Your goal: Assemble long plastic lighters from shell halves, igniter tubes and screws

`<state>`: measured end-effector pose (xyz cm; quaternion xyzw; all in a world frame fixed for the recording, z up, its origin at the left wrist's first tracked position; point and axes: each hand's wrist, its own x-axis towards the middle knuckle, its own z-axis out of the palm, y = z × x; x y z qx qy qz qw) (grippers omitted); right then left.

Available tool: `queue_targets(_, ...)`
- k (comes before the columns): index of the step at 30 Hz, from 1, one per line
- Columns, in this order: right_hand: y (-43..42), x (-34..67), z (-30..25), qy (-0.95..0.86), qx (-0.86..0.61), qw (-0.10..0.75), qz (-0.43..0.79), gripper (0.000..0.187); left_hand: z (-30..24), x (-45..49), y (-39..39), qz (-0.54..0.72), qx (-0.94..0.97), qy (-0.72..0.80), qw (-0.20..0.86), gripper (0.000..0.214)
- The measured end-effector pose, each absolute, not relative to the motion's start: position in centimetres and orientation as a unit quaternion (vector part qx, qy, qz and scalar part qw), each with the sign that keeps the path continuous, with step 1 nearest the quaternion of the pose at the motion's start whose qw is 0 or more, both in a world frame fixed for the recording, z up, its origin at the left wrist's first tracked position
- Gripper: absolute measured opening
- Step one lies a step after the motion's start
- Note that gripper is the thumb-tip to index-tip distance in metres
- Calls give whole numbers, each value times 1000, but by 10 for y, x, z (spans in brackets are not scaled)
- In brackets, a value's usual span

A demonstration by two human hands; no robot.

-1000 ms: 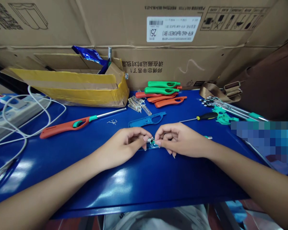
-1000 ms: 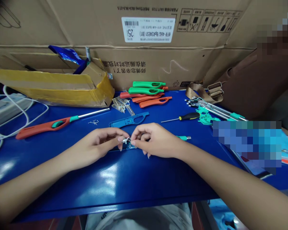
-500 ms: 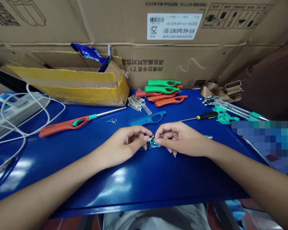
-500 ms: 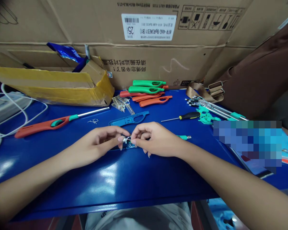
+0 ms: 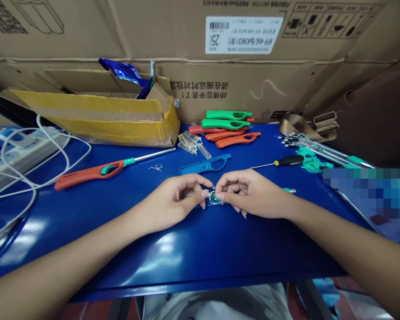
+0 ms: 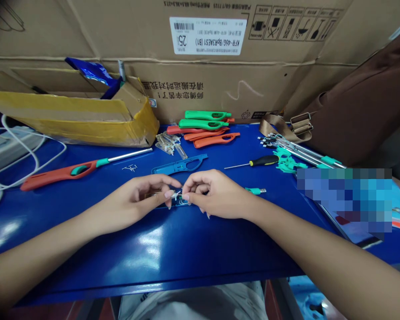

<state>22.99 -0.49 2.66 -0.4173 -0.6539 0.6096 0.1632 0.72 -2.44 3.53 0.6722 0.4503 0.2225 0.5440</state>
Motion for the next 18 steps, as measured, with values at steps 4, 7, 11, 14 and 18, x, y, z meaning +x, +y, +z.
queue_targets(4,-5,229,26,-654,-419,165,608,15,35,7,-25,223,673,451,542,28)
queue_targets(7,-5,228,27,-655,-421,166,605,14,35,7,-25,223,674,448,544,29)
queue_targets(11,-6,228,27,-655,-426,162,603,13,34,8,-26,227,670,445,550,29)
queue_targets(14,-5,229,26,-656,-424,161,603,13,33,8,-26,232,662,444,557,29)
queue_targets(18,-5,228,26,-660,-426,161,598,11,31,7,-27,234,659,442,561,29)
